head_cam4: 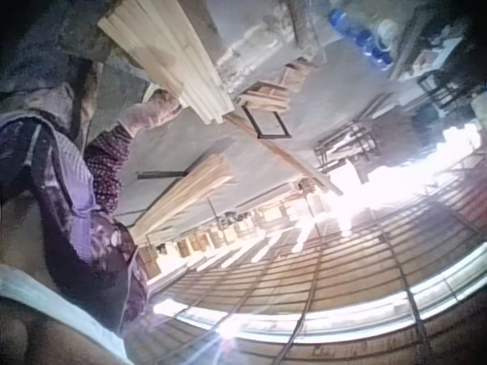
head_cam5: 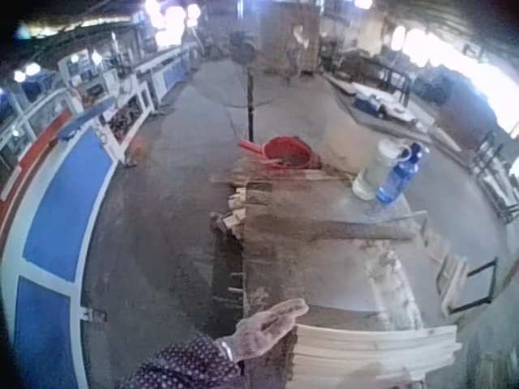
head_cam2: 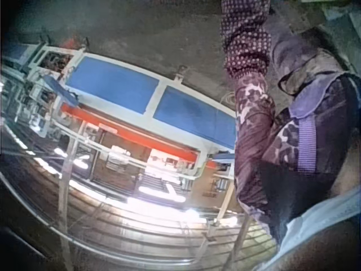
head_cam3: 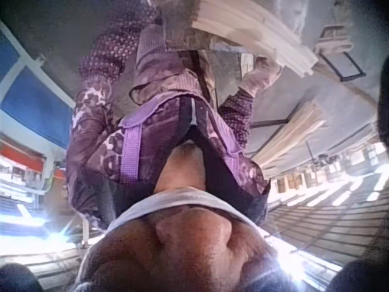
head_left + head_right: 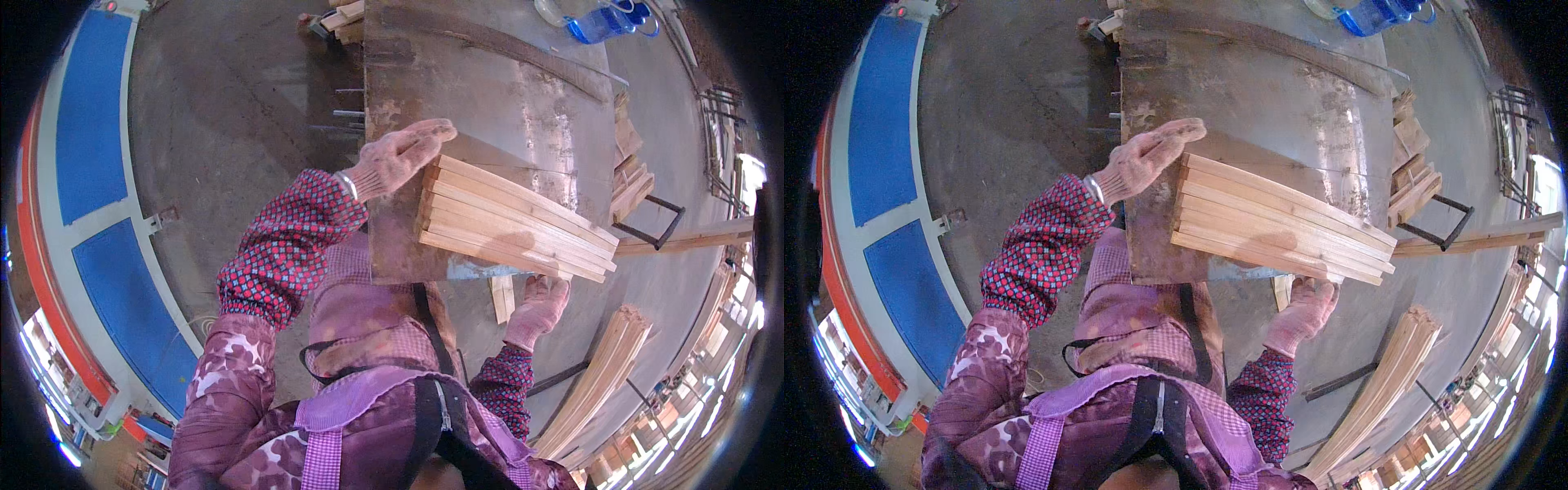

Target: The person picks up wooden planks from the floor and stacks them on a table. They also pick up long, curved wooden pieces from the floor and stack them on a metal rack.

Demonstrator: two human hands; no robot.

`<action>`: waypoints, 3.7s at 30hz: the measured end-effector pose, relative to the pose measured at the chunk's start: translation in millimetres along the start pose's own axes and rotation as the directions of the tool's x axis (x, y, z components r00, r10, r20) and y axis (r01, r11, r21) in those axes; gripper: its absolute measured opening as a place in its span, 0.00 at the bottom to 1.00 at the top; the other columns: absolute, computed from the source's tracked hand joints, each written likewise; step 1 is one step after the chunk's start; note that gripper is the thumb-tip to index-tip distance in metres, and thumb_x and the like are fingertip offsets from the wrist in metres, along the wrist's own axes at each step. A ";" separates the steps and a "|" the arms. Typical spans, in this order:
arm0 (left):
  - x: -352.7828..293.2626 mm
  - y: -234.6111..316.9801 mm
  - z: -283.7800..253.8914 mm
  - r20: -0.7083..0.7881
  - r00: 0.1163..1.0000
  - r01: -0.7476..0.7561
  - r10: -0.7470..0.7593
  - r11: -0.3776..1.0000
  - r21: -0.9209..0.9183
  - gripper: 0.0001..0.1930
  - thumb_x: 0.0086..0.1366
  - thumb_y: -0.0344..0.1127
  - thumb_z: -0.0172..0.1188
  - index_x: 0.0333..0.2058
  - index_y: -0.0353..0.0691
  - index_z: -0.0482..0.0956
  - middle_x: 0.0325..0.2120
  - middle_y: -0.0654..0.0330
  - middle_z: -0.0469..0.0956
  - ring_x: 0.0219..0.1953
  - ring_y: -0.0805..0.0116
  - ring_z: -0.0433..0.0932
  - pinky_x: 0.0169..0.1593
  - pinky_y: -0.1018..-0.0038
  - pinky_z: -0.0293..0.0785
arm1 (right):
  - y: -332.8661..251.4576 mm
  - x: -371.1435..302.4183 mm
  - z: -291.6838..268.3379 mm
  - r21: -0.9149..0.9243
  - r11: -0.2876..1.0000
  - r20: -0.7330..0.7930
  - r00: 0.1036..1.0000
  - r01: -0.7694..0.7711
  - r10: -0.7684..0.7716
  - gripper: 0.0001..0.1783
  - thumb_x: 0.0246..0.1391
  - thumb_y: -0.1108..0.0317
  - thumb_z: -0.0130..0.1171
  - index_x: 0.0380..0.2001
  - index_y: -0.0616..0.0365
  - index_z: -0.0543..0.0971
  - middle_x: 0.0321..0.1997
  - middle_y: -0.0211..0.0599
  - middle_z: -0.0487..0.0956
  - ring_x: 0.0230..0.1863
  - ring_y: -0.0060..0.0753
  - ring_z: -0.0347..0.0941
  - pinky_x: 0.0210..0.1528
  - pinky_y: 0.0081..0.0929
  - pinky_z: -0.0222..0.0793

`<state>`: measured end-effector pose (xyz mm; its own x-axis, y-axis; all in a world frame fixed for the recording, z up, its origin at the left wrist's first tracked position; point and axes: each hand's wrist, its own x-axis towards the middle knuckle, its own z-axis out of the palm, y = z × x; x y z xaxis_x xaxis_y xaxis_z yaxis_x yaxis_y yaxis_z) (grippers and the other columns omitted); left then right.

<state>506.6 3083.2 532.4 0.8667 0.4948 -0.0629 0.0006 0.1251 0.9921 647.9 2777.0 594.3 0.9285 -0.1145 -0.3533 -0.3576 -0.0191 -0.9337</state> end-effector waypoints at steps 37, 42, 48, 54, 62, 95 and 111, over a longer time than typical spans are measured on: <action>-26.3 6.2 -32.5 0.474 0.785 0.422 -0.400 0.904 0.064 0.39 0.48 0.30 0.67 0.58 0.43 0.57 0.56 0.59 0.63 0.57 0.63 0.64 0.57 0.63 0.65 | 51.6 -118.1 103.7 0.024 0.984 -0.019 0.984 -0.176 0.177 0.25 0.58 0.58 0.50 0.55 0.60 0.67 0.49 0.31 0.73 0.47 0.23 0.69 0.49 0.21 0.66; -18.3 7.7 -32.3 0.518 0.807 0.180 -0.283 0.954 0.240 0.28 0.58 0.28 0.55 0.58 0.43 0.58 0.56 0.57 0.63 0.57 0.55 0.63 0.54 0.51 0.68 | 39.8 -116.6 103.1 0.055 0.977 0.021 0.978 -0.207 0.206 0.25 0.57 0.59 0.52 0.55 0.59 0.67 0.49 0.33 0.74 0.46 0.22 0.69 0.47 0.22 0.67; -16.5 27.0 -24.2 0.495 0.754 0.415 -0.433 0.897 0.153 0.37 0.52 0.36 0.65 0.58 0.38 0.57 0.55 0.56 0.64 0.57 0.60 0.64 0.58 0.66 0.63 | 35.9 -117.4 98.6 0.049 0.974 0.053 0.974 -0.222 0.219 0.25 0.56 0.60 0.53 0.55 0.60 0.68 0.48 0.34 0.74 0.46 0.23 0.69 0.48 0.23 0.67; 20.5 59.5 -41.8 0.744 0.629 -0.142 -0.226 0.907 0.396 0.45 0.49 0.41 0.68 0.60 0.30 0.52 0.55 0.48 0.64 0.59 0.63 0.62 0.61 0.72 0.57 | 43.2 -86.3 87.3 -0.119 0.990 -0.065 0.995 0.074 -0.082 0.25 0.56 0.61 0.53 0.53 0.67 0.68 0.49 0.38 0.74 0.50 0.28 0.68 0.53 0.24 0.63; 139.1 -17.1 56.0 0.567 0.822 0.006 0.055 0.995 -0.104 0.26 0.64 0.41 0.52 0.57 0.32 0.61 0.54 0.55 0.67 0.57 0.68 0.65 0.60 0.75 0.58 | 59.2 22.1 101.3 0.015 0.859 -0.254 0.832 0.512 -0.492 0.22 0.55 0.60 0.54 0.47 0.65 0.71 0.41 0.34 0.75 0.41 0.24 0.69 0.45 0.21 0.64; 96.2 95.1 23.2 0.645 0.586 -0.798 0.491 0.491 0.350 0.26 0.47 0.41 0.64 0.46 0.38 0.72 0.44 0.52 0.73 0.44 0.57 0.74 0.44 0.65 0.73 | -59.5 -45.9 153.2 0.518 0.707 0.279 0.687 0.481 -0.671 0.55 0.28 0.63 0.75 0.61 0.56 0.55 0.61 0.34 0.61 0.62 0.30 0.56 0.61 0.32 0.56; 86.5 119.0 26.0 0.584 0.746 0.331 -0.319 0.939 0.091 0.35 0.53 0.38 0.64 0.57 0.37 0.58 0.51 0.56 0.68 0.53 0.69 0.66 0.57 0.72 0.60 | -23.4 -98.3 161.5 0.540 0.841 0.157 0.986 -0.034 -0.061 0.32 0.55 0.60 0.55 0.59 0.57 0.58 0.54 0.34 0.67 0.54 0.27 0.63 0.55 0.27 0.61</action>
<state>594.6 3118.5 647.8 0.9379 -0.1732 -0.3004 0.3325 0.2027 0.9211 581.1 2949.1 641.4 0.9528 0.0445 -0.3005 -0.2783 0.5238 -0.8051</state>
